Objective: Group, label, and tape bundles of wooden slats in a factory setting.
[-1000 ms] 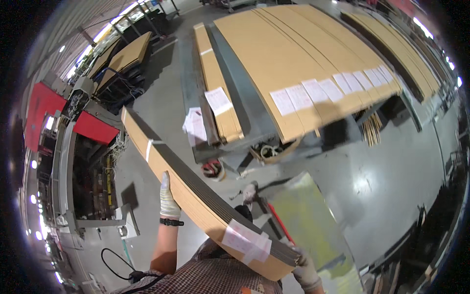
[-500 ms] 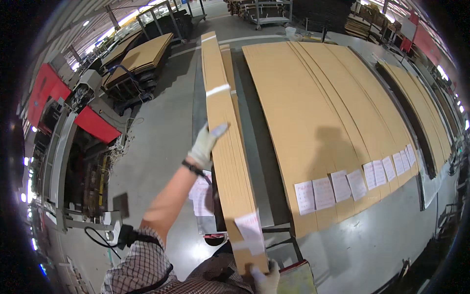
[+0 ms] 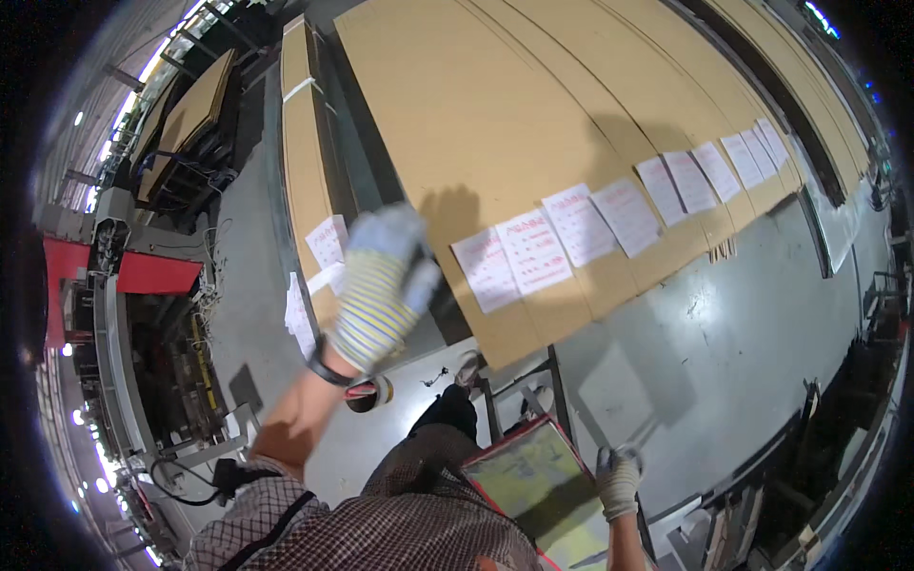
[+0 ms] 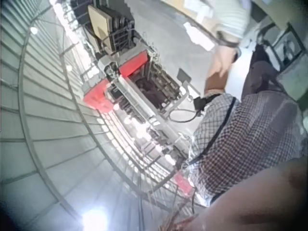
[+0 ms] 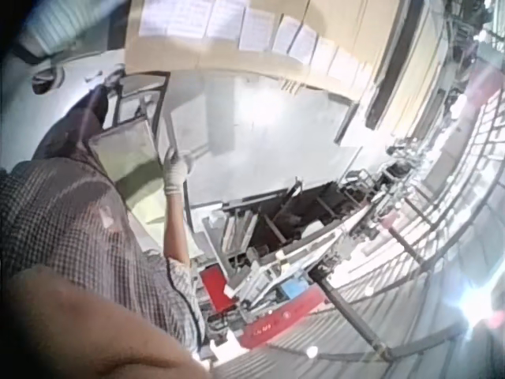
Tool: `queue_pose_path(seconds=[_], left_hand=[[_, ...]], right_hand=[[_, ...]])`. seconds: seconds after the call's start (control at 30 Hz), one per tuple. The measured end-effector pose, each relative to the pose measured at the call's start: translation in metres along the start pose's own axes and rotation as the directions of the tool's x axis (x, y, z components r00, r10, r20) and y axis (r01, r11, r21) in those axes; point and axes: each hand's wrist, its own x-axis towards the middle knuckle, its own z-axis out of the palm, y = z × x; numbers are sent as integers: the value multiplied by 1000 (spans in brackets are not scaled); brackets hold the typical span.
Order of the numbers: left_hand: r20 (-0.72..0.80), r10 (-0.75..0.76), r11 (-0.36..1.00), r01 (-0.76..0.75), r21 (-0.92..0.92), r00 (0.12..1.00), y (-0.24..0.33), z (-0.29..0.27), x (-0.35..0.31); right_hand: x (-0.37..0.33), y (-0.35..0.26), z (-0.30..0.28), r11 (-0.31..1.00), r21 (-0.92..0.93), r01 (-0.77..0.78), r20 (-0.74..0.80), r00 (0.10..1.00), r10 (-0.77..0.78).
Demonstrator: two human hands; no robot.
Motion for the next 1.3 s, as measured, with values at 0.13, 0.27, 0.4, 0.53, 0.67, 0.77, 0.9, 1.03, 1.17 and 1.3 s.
queue_pose_path(seconds=[0.13,0.27,0.4,0.53,0.67,0.77,0.9,1.03,1.17,1.3], left_hand=[[129,105,986,-120,117,986,66,74,-43],[159,58,959,-99,264,986,71,89,-72],[185,-26,962,-26,273,982,83,101,-74],[150,9,977,-41,209,989,106,111,-18],[161,10,971,-48,235,987,104,119,-2],[-198,-81,983,111,145,977,76,121,-37],[-137,-386,922,385,-35,912,56,131,-70],[-64,-728,552,528,-645,682,80,125,-95],[383,-806,-65,576,-815,452,104,124,-134],[675,-643,-513,451,-730,361,106,120,-76]], right_hand=[[0,60,22,961,-201,190,330,937,-116],[24,74,1,967,-190,170,331,938,-100],[41,88,-24,950,-202,237,365,919,-152],[74,44,-54,921,-179,346,340,900,-272],[104,-65,-51,483,868,115,-14,978,-207],[104,-155,-48,122,991,-62,83,981,-176],[111,-199,16,99,956,-277,293,922,-253],[108,-212,17,-93,928,-361,340,922,-185],[90,-178,19,-56,896,-441,414,872,-260],[101,-159,21,89,973,-214,231,923,-308]])
